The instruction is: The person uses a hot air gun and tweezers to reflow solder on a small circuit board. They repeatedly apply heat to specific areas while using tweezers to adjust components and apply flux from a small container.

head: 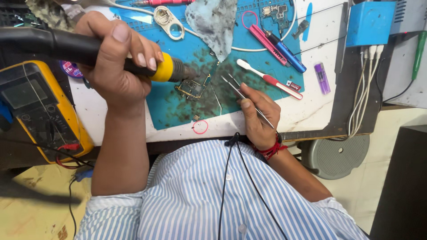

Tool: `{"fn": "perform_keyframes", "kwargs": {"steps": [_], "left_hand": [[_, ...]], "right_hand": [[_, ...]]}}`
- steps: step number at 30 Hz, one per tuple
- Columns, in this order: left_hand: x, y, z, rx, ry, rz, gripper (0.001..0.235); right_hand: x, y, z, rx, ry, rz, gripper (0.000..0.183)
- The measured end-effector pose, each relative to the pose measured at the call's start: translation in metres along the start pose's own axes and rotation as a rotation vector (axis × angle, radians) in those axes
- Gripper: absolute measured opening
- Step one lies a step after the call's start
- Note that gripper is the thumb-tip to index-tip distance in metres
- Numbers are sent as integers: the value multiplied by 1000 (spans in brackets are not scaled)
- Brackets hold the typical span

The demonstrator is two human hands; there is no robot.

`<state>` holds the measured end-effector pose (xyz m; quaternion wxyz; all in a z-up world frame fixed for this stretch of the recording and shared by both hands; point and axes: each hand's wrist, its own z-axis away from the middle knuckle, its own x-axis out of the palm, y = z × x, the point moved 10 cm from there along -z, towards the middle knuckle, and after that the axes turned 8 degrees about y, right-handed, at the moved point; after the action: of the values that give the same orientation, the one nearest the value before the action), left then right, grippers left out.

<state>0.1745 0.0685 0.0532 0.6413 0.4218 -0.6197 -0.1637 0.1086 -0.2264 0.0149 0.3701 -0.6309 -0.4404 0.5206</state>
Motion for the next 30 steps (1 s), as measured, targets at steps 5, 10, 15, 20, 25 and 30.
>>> {"fn": "perform_keyframes", "kwargs": {"steps": [5,10,15,20,25,30], "left_hand": [[-7,-11,-3,-59,-24,48,24],[-9,-14,-2,-59,-47,28,24],[-5,-18,0,-59,-85,35,25],[-4,-18,1,-51,-93,25,23],[-6,-17,0,-58,-94,36,22],[-7,-18,2,-68,-97,51,23]], "right_hand": [[10,-7,-6,-20,3,103,28],[10,14,-4,142,54,-103,25],[11,11,-3,86,38,-39,21],[14,0,-7,15,0,63,19],[20,-10,-12,-55,-46,83,18],[21,-10,-12,-59,-63,97,18]]}}
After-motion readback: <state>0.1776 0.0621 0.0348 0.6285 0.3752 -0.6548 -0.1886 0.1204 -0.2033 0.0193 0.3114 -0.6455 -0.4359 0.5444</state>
